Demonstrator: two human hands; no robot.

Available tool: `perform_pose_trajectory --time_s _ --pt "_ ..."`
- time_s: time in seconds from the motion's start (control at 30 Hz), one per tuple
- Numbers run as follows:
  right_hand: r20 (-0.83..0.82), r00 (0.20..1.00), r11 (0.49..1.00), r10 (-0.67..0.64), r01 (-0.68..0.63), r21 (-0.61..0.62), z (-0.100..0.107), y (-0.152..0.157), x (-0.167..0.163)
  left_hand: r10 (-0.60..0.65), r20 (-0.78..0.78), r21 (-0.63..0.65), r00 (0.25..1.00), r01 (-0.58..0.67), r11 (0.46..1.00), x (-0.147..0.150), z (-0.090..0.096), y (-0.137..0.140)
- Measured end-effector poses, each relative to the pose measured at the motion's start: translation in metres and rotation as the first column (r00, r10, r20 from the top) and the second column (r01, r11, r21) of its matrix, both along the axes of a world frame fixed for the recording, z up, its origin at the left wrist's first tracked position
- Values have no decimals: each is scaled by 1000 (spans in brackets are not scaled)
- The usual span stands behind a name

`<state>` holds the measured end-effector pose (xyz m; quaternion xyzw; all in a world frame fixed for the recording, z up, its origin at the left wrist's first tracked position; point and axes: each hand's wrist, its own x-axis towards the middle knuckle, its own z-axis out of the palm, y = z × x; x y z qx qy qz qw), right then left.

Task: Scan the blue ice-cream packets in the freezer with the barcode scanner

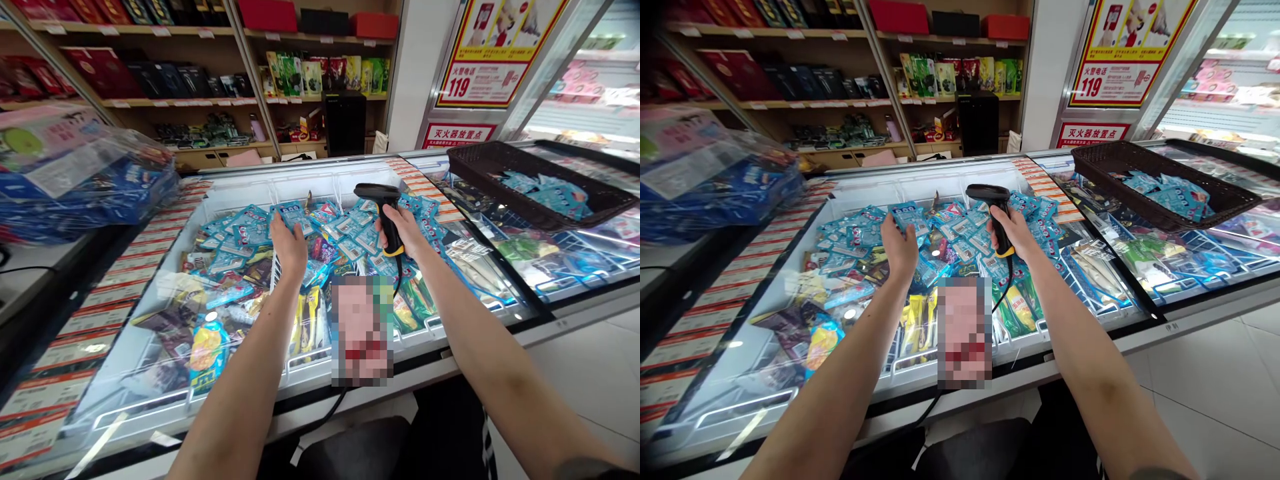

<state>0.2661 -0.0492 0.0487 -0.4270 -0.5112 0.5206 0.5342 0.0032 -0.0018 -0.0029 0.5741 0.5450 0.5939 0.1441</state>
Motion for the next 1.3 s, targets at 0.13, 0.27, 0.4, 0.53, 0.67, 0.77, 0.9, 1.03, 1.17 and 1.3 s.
perform_pose_trajectory --time_s 0.13,0.27,0.4,0.53,0.67,0.77,0.9,1.03,1.17,1.3 --pt "-60 998 999 -33 33 13 -3 5 1 156 -230 0 961 -160 987 8 8 -10" --pt "-82 995 997 -57 61 42 1 6 -3 88 -402 20 912 -87 996 13 11 -14" --pt "-101 989 993 -110 115 39 6 3 -5 -95 -545 26 833 130 991 19 12 -18" --pt "-116 986 992 -123 124 5 6 -5 1 -172 -650 12 740 236 972 25 13 -19" --pt "-104 988 993 -117 113 -38 4 -18 8 -158 -720 -26 676 200 979 27 13 -20" --pt "-93 988 989 -121 113 -91 2 -25 10 -143 -780 -53 609 163 985 29 15 -21" --pt "-94 990 991 -103 94 -97 -1 -21 9 -140 -820 -70 555 145 987 32 16 -20" --pt "-86 989 991 -124 119 -63 -6 -11 6 -172 -837 -112 520 144 983 35 15 -18" --pt "-49 991 991 -122 120 -52 -6 -10 5 -197 -837 -144 511 142 979 37 14 -16" --pt "-4 996 994 -87 87 -65 -2 -13 6 -192 -841 -153 506 118 981 37 15 -16"
